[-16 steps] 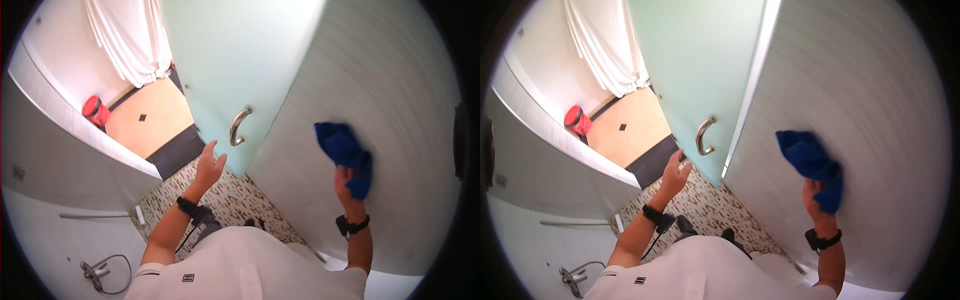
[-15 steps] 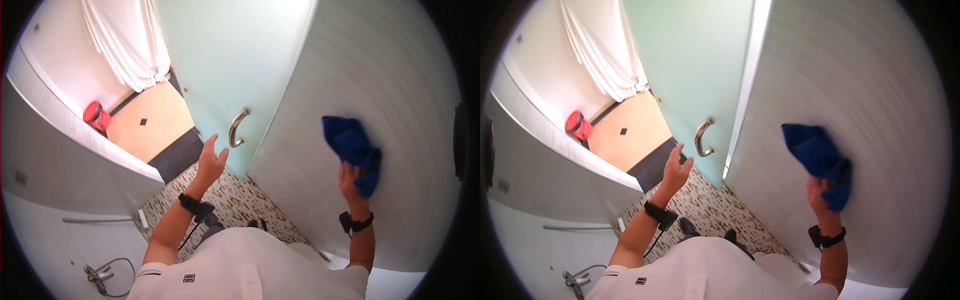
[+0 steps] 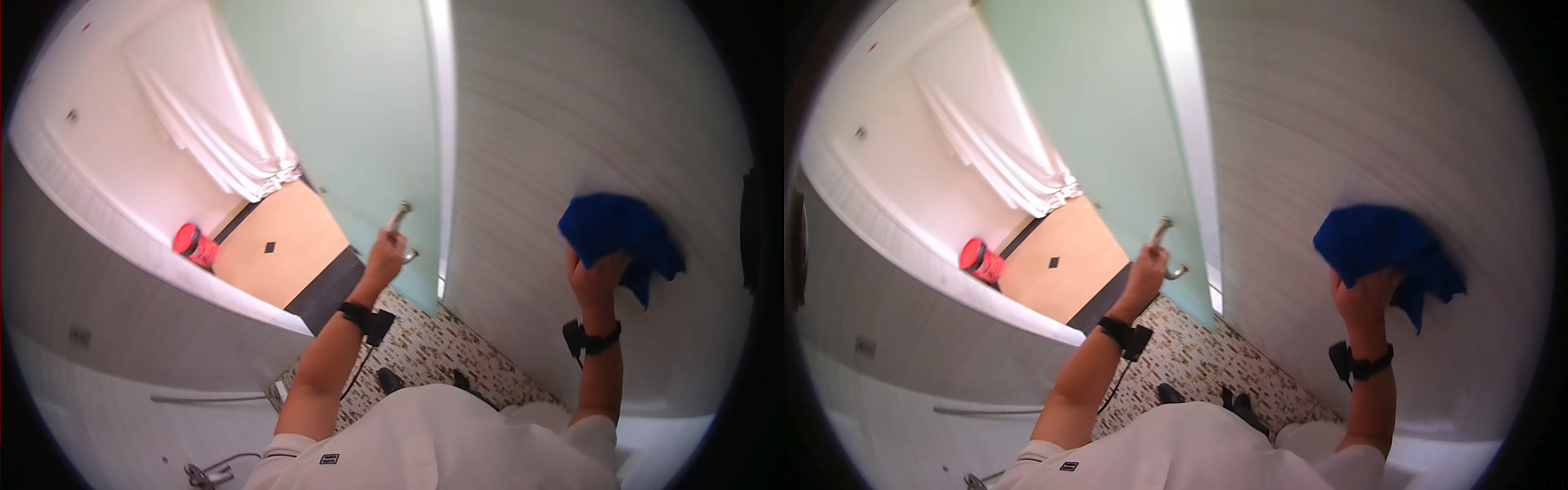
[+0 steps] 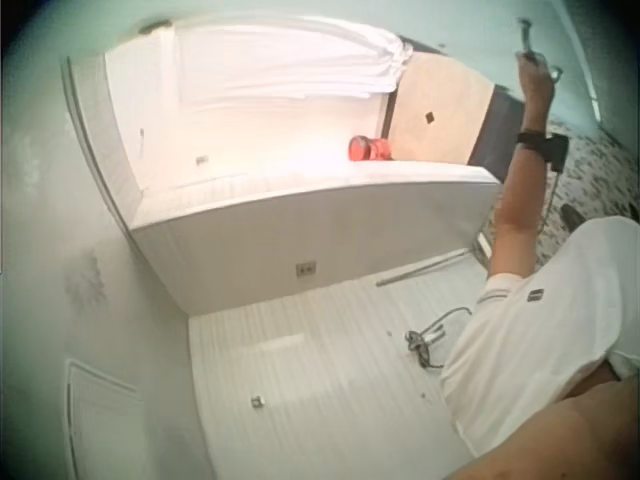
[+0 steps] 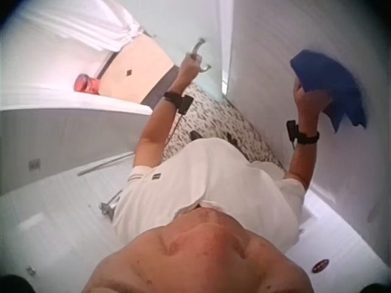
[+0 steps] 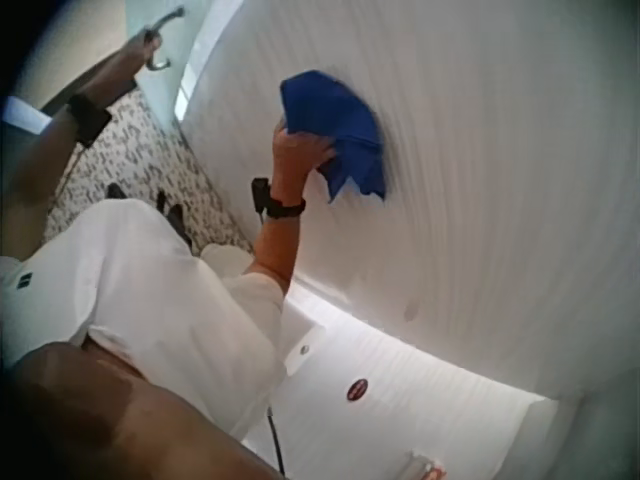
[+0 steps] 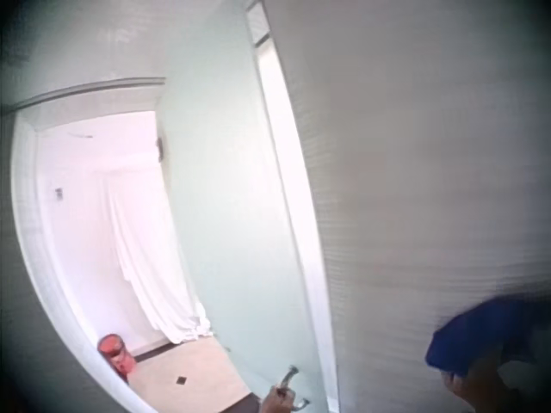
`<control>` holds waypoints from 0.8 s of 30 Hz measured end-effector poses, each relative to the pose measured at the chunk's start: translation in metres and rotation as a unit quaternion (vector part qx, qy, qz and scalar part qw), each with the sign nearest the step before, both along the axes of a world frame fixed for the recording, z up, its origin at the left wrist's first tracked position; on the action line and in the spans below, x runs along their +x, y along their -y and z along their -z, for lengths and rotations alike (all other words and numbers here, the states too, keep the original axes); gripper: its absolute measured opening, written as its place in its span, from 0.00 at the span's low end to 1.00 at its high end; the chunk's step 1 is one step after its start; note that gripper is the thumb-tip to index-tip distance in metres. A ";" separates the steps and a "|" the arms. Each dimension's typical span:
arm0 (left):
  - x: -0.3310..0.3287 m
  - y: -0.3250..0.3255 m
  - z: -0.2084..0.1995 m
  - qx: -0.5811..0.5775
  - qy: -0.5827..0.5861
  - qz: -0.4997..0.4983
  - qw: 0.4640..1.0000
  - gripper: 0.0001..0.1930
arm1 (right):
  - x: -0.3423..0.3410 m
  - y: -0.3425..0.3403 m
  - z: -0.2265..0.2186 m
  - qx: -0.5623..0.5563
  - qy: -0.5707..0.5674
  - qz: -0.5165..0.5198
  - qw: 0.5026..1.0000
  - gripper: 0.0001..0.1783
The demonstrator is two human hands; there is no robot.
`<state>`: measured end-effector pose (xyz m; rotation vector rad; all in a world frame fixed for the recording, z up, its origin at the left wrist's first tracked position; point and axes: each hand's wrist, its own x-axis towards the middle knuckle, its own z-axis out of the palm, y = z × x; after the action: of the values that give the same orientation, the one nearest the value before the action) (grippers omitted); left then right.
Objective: Cleaning bathroom and shower walls using a blue cloth.
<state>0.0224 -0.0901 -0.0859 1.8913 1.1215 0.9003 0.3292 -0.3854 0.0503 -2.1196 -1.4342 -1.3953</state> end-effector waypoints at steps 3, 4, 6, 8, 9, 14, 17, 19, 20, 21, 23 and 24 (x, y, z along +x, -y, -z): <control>-0.014 0.017 0.023 -0.018 -0.065 0.026 0.997 0.17 | -0.004 -0.010 0.048 -0.162 -0.099 -0.060 0.980 0.33; -0.023 0.029 0.037 0.011 -0.076 0.025 0.997 0.18 | -0.003 -0.014 0.068 -0.197 -0.126 -0.083 0.969 0.34; -0.053 0.040 0.083 -0.029 -0.178 0.061 0.982 0.19 | -0.004 -0.029 0.096 -0.184 -0.056 -0.116 0.974 0.34; -0.085 0.063 0.128 -0.105 -0.219 0.142 0.960 0.20 | -0.005 -0.024 0.117 -0.221 -0.068 -0.124 0.965 0.27; -0.116 0.081 0.145 -0.139 -0.221 0.136 0.956 0.20 | -0.031 -0.045 0.094 -0.225 -0.059 -0.158 0.960 0.27; -0.273 0.185 0.254 -0.261 -0.259 0.077 0.927 0.20 | -0.082 -0.070 0.089 -0.274 -0.465 -0.382 0.750 0.14; -0.363 0.276 0.311 -0.309 -0.355 -0.034 0.882 0.20 | -0.052 -0.075 0.169 -0.375 -0.412 -0.343 0.757 0.16; -0.408 0.330 0.330 -0.370 -0.380 -0.041 0.847 0.19 | -0.043 -0.078 0.232 -0.379 -0.388 -0.339 0.769 0.15; -0.417 0.344 0.320 -0.429 -0.383 -0.031 0.818 0.19 | -0.038 -0.076 0.256 -0.369 -0.371 -0.314 0.792 0.15; -0.429 0.363 0.318 -0.437 -0.376 -0.032 0.817 0.19 | -0.038 -0.086 0.277 -0.378 -0.367 -0.315 0.790 0.15; -0.442 0.397 0.323 -0.445 -0.411 -0.062 0.793 0.18 | -0.042 -0.111 0.320 -0.422 -0.382 -0.277 0.774 0.14; -0.444 0.405 0.325 -0.452 -0.404 -0.063 0.793 0.18 | -0.048 -0.122 0.338 -0.444 -0.390 -0.259 0.764 0.13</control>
<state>-0.4213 -0.4953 -0.4114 1.3247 1.7537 -0.4831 0.2813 -0.2637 -0.2876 -1.9791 -2.1780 0.4928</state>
